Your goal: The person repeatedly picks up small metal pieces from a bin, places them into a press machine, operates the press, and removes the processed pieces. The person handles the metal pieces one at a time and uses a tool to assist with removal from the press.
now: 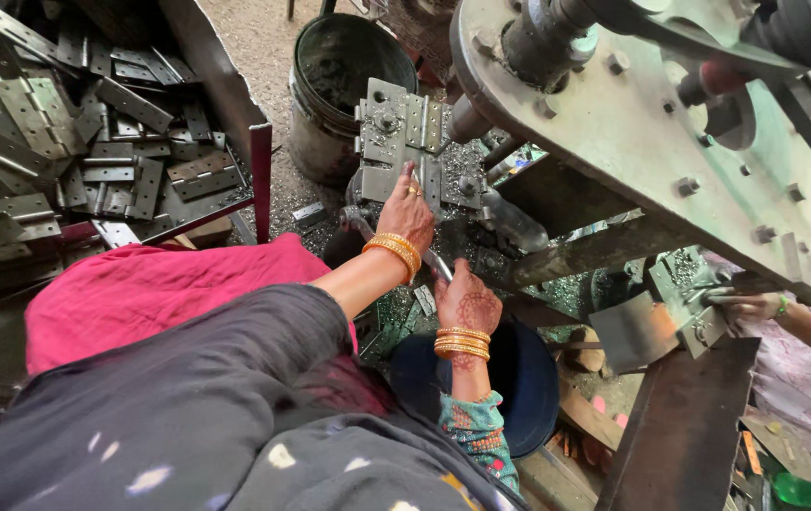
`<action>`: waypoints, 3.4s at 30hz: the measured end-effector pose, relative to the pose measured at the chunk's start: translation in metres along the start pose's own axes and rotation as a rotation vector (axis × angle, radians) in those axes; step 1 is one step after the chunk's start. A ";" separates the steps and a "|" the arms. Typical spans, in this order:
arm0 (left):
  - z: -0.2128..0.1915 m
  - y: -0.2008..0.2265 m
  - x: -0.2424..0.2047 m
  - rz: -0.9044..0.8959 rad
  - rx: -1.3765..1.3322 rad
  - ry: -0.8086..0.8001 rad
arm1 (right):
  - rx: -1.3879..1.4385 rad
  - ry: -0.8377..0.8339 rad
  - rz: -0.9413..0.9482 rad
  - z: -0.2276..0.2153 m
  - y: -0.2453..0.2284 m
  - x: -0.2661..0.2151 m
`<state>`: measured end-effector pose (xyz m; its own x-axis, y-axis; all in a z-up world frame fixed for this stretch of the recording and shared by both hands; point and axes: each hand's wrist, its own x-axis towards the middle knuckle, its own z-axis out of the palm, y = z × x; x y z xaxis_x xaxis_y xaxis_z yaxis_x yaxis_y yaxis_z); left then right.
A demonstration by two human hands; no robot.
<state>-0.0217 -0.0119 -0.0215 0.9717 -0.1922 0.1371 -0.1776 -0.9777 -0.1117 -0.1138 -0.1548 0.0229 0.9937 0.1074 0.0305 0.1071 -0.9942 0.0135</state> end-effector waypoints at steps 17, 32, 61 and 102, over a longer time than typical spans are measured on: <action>-0.016 -0.008 0.013 -0.125 -0.100 -0.033 | -0.028 0.049 -0.010 0.008 -0.002 -0.006; 0.016 -0.010 0.008 -0.042 -0.026 0.063 | 0.131 0.012 0.069 0.083 0.025 -0.038; 0.009 -0.114 0.074 -0.212 -0.330 0.198 | 0.135 -0.089 0.002 0.055 0.029 -0.010; -0.004 0.016 -0.092 -0.197 -2.018 -0.495 | 2.081 -0.092 0.104 0.109 0.110 -0.011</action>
<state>-0.1141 -0.0103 -0.0324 0.8841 -0.3992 -0.2428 0.3599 0.2506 0.8987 -0.1090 -0.2666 -0.0853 0.9884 0.1278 -0.0825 -0.1332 0.4660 -0.8747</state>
